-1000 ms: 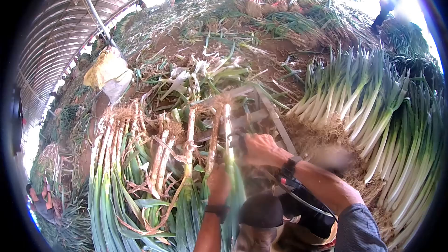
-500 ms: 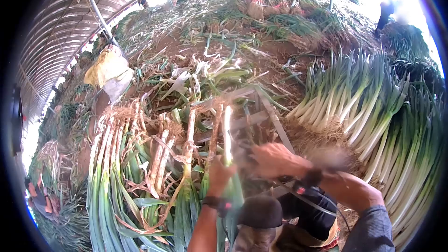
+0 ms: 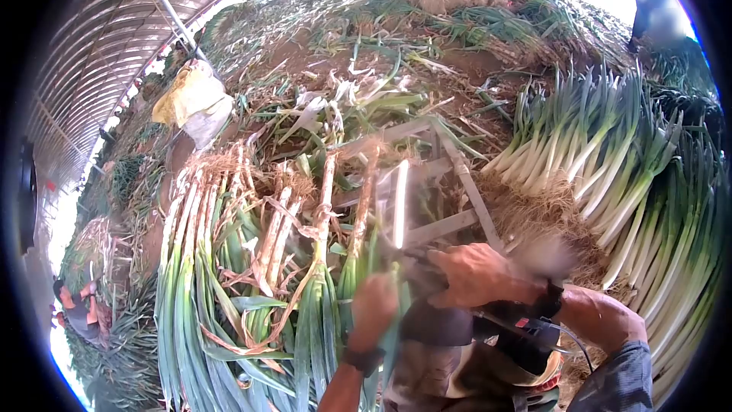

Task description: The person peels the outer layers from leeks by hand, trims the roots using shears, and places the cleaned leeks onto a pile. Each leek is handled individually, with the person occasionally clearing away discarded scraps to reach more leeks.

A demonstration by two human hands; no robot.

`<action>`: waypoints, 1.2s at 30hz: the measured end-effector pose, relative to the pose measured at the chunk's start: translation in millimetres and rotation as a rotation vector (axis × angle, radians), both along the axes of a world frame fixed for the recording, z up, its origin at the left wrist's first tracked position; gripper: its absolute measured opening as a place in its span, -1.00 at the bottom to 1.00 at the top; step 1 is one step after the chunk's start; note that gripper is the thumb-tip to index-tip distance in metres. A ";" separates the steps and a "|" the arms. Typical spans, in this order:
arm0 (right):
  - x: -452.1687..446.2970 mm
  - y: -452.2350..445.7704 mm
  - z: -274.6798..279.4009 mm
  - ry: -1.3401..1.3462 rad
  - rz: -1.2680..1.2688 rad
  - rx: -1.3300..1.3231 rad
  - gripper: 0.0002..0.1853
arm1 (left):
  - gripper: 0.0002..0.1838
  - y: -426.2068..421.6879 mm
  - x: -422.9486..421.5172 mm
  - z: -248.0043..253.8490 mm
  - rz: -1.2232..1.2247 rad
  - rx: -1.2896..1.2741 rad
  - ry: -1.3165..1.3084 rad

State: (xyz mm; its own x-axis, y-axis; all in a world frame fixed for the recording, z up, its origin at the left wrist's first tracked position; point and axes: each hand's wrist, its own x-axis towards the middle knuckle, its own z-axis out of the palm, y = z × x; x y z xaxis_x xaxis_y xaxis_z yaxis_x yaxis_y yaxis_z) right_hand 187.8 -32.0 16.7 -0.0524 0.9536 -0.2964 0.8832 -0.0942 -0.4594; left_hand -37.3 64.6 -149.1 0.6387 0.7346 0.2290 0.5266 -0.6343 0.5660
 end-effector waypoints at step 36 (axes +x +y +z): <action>-29.6 54.9 3.7 0.059 -0.004 0.034 -0.49 | -0.38 67.1 -3.8 -16.3 0.317 -0.154 0.040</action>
State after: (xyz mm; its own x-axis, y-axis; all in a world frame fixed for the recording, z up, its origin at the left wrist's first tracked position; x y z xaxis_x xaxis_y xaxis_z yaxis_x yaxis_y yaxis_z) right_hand 158.2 22.9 20.4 -0.0650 0.9633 -0.2603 0.8542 -0.0811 -0.5135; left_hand -41.1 131.7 -165.4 0.3795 0.9218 0.0789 0.7075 -0.3442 0.6172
